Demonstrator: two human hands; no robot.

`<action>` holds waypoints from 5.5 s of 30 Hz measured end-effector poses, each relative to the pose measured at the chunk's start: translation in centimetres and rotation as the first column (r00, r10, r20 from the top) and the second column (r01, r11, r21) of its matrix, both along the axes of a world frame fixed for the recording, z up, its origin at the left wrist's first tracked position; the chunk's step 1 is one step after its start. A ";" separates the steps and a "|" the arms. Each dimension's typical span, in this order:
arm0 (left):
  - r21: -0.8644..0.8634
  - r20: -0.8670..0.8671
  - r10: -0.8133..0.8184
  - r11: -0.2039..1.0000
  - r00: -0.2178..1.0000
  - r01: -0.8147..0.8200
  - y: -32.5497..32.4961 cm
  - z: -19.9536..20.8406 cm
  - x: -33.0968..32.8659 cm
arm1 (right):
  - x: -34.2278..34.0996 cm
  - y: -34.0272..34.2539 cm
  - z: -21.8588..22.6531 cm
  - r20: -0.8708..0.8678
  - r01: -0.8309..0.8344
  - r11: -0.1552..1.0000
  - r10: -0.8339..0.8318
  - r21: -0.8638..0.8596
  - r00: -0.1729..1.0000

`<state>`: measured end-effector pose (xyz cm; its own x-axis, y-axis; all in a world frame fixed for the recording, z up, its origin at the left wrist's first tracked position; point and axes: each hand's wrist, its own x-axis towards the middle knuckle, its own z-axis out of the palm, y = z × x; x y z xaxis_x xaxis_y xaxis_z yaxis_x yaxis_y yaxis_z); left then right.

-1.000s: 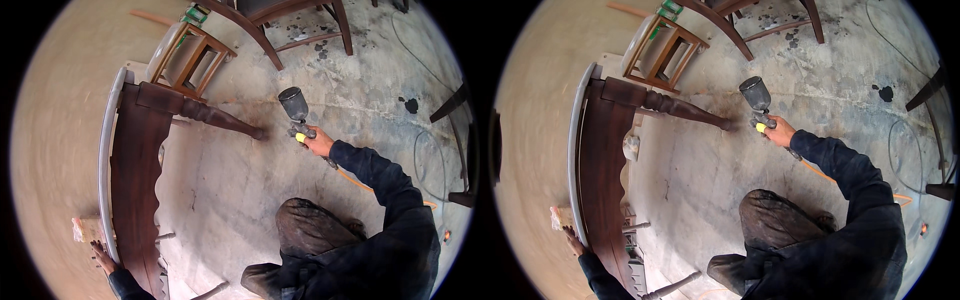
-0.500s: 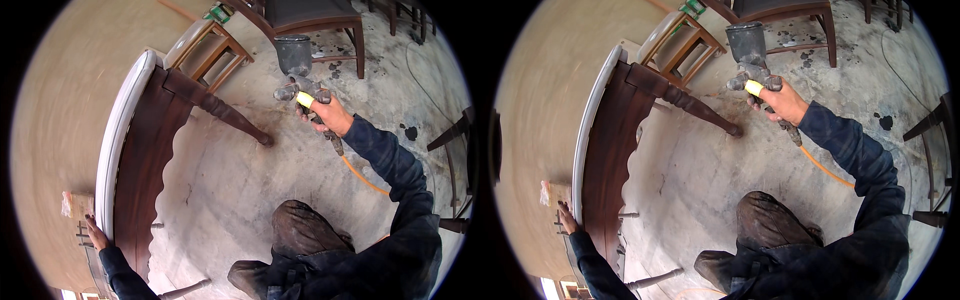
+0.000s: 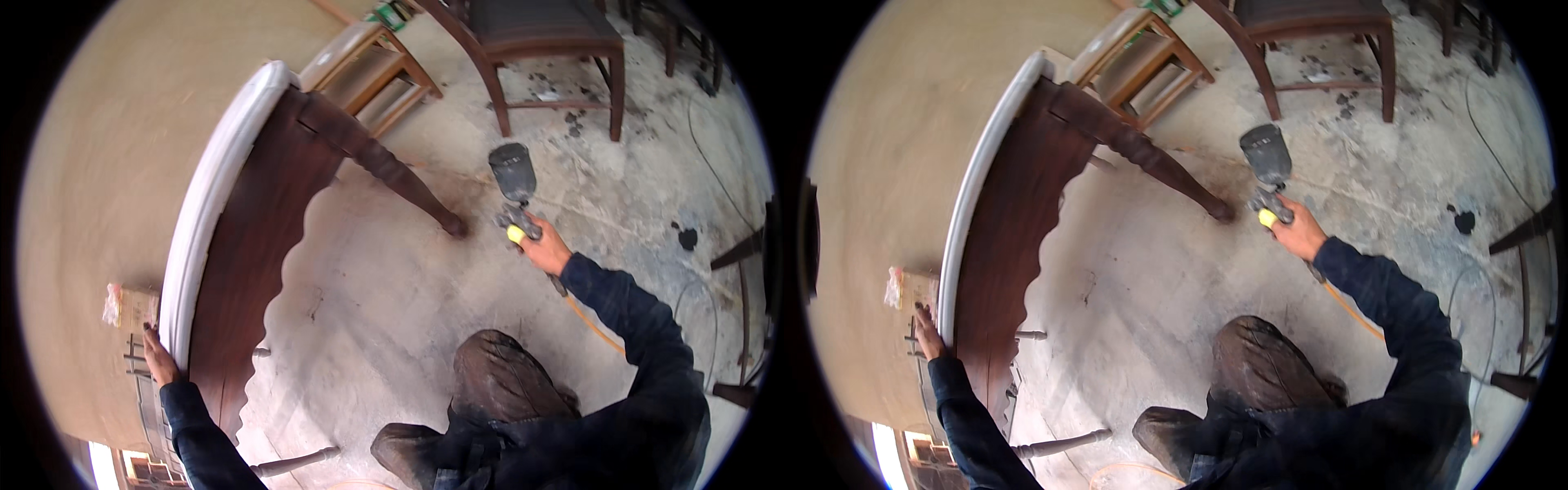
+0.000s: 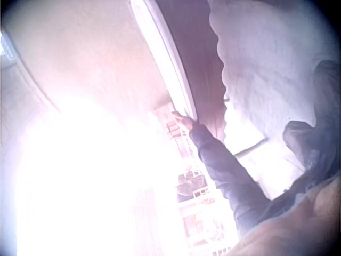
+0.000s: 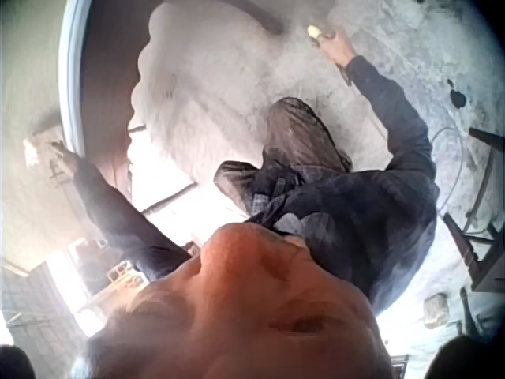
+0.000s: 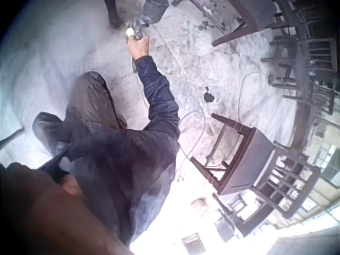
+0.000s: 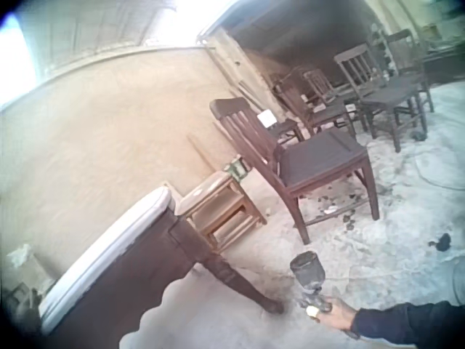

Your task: The person uses a spray gun to apply a light-colored finish to a large curved wooden furniture piece. They move around the object, spraying the top surface and edges while holding the piece steady with their left hand.

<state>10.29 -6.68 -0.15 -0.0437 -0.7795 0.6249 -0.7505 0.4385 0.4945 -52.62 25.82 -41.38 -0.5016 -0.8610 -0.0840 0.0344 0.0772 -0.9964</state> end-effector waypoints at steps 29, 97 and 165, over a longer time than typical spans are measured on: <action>-0.143 0.264 0.176 0.980 0.948 -0.142 2.1 0.3 -3.4 | 3.2 3.3 20.1 0.082 -0.029 0.873 0.079 -0.488 0.993; -0.341 0.538 0.096 0.933 0.838 0.112 -0.6 -0.8 -6.0 | 22.8 -13.6 14.4 -0.531 0.239 0.800 -0.557 -0.551 0.638; -0.118 0.322 0.063 0.993 0.945 -0.027 5.0 -0.5 -8.0 | 11.9 1.3 17.3 -0.040 0.069 0.864 -0.103 -0.499 0.994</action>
<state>2.30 -1.66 -0.68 -0.2248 -0.7126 0.6646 -0.8823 0.4384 0.1716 -40.69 27.10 -24.07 -0.5653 -0.7337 0.3769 -0.0462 -0.4281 -0.9026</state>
